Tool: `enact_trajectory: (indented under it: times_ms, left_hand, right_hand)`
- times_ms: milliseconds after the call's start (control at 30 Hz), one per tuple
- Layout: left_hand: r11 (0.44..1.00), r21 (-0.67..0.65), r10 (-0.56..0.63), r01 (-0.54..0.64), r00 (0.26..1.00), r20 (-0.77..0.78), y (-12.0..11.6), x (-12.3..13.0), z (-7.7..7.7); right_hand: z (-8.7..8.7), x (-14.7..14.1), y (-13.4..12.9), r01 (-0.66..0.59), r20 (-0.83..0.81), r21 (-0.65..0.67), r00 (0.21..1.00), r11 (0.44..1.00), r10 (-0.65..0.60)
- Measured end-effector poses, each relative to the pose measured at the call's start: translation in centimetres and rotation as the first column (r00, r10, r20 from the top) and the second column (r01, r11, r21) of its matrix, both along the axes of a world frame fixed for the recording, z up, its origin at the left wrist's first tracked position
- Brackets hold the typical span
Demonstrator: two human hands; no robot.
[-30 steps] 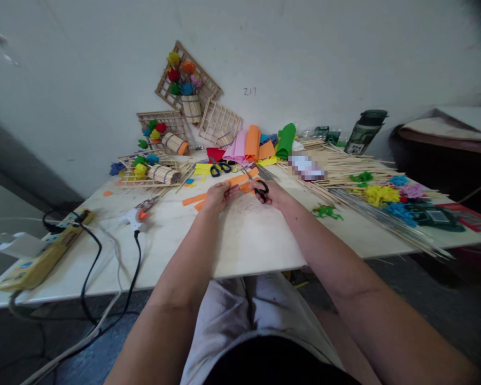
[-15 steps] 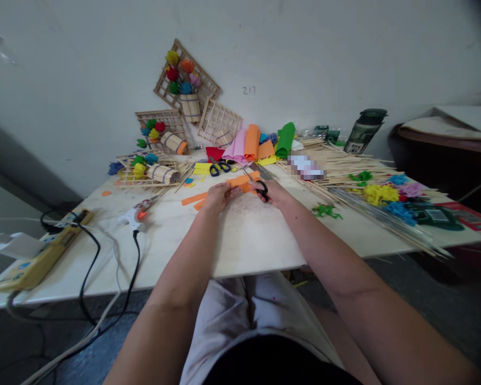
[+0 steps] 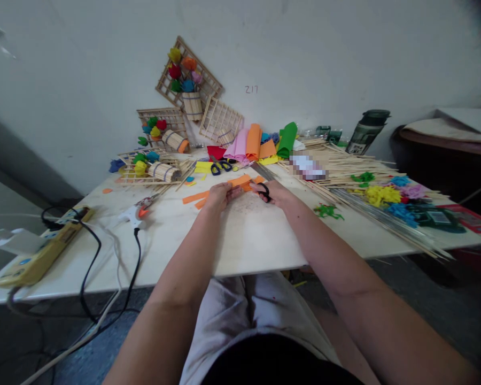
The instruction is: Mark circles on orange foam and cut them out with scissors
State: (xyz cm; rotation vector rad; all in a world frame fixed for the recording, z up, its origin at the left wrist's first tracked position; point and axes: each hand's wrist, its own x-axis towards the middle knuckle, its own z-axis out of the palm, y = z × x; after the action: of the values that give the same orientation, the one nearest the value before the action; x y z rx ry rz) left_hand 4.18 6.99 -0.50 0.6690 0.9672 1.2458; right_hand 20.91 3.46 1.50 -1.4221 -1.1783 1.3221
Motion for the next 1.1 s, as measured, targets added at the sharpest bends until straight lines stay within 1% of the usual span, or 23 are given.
enact_trajectory:
  times_ms: [167,367,600,733,900,1100]
  left_hand:
    - [0.998,0.038,0.043,-0.043,0.999,0.002,-0.1,-0.2,0.3]
    - [0.993,0.097,0.066,-0.072,0.996,0.061,0.3,-0.6,0.0]
    - [0.992,0.085,0.087,-0.097,0.989,0.123,0.1,-0.5,0.3]
    - [0.992,0.053,0.109,-0.117,0.983,0.146,0.3,-0.5,0.2]
    - [0.992,0.081,0.085,-0.099,0.983,0.161,0.5,-0.5,-0.1]
    - [0.995,0.069,0.067,-0.077,0.989,0.135,0.5,-0.4,-0.1]
  right_hand:
    - [0.0,0.2,0.2,-0.024,-0.007,-0.028,1.0,0.999,0.024]
    - [-0.9,0.6,1.0,-0.07,-0.062,0.004,0.996,0.998,0.07]
    - [-1.3,0.7,1.2,-0.135,-0.08,0.005,0.988,0.991,0.135]
    - [-1.6,0.7,1.3,-0.168,-0.065,0.04,0.983,0.985,0.17]
    - [-1.3,0.5,1.0,-0.219,-0.019,0.065,0.975,0.974,0.22]
    - [-1.3,0.1,0.7,-0.25,-0.002,0.112,0.968,0.962,0.252]
